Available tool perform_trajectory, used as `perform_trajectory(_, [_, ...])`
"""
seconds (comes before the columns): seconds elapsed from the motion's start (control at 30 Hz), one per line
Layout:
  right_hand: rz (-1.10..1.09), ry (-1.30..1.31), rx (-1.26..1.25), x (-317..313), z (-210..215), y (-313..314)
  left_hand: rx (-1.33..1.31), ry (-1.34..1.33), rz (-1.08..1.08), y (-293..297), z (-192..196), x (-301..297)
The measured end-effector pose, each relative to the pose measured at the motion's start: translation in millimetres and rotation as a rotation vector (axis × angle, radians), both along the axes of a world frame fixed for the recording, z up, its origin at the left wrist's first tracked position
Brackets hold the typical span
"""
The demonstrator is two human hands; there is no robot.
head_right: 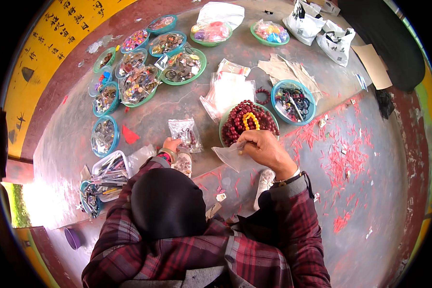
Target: The person sits on the floor and packs beaded bracelets into small clear plastic bags. They pick up bracelets from a bowl, open a bag, place the bracelet inside, and set the bag down. The person repeats this process for multiple bracelets.
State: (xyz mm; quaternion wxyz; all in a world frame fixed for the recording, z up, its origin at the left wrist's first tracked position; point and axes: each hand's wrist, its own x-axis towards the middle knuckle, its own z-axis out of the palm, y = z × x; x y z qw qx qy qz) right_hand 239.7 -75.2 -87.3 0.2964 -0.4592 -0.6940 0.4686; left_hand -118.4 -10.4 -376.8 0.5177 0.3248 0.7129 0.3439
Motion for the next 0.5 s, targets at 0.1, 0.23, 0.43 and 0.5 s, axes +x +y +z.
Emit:
perform_trajectory(0.1, [0.0,-0.019,0.017,2.8,-2.0,-2.0,-0.055,-0.247,0.038,-1.2,16.0,11.9])
perform_trajectory(0.23, [0.033,-0.051,0.051,-4.0,3.1,0.9,-0.118,-0.093,-0.043,0.3,3.4,-8.2])
perform_trajectory(0.43, [0.04,-0.079,0.062,-0.2,-6.9,2.9,-0.118,1.029,-0.751,9.9,38.1,16.3])
perform_trajectory(0.5, [0.044,-0.101,0.08,4.1,-7.2,1.6,-0.119,1.08,-0.825,7.0,76.0,30.5])
